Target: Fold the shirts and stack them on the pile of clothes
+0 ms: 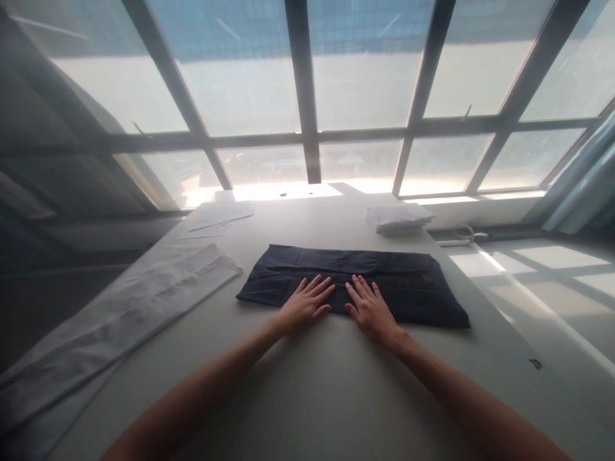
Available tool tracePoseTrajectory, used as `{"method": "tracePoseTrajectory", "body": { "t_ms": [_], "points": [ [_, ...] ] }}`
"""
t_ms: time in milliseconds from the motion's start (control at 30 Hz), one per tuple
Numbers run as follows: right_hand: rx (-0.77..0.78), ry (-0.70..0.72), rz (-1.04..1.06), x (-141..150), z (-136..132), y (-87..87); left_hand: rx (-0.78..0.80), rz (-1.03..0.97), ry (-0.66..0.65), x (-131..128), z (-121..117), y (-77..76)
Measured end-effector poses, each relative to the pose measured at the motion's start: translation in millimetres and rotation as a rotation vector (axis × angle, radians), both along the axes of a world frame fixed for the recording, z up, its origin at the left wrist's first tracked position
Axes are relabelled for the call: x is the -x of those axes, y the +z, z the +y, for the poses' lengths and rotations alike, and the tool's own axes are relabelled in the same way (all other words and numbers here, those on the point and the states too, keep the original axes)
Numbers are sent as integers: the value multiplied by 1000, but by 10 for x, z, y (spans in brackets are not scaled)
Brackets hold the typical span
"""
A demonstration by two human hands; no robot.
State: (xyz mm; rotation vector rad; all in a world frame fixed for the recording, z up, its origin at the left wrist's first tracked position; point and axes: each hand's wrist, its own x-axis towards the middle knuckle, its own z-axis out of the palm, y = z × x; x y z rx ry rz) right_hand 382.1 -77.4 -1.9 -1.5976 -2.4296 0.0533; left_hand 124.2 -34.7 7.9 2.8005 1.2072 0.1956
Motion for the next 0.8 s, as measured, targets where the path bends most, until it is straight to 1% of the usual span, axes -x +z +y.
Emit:
{"method": "tracePoseTrajectory", "body": {
  "t_ms": [33, 100, 233, 333, 433, 567, 667, 800],
  "points": [
    [11, 7, -4, 43, 21, -18, -4, 11, 27, 132, 21, -12],
    [16, 22, -14, 20, 37, -59, -11, 34, 92, 448, 52, -39],
    [-8, 23, -14, -214, -3, -130, -59, 78, 275, 1119, 58, -84],
    [-29, 8, -3, -367, -51, -172, -98, 109, 386, 1460, 23, -99],
    [-35, -16, -5, -478, -90, -199, -96, 128, 440, 1602, -24, -96],
    [-12, -2, -15, -651, -103, -172, -66, 144, 472, 1618, -139, -99],
    [23, 83, -3, -822, -57, -110, -65, 155, 478, 1617, -316, -144],
    [70, 208, 27, -1017, 15, -46, -111, 152, 473, 1664, -619, -250]
  ]
}}
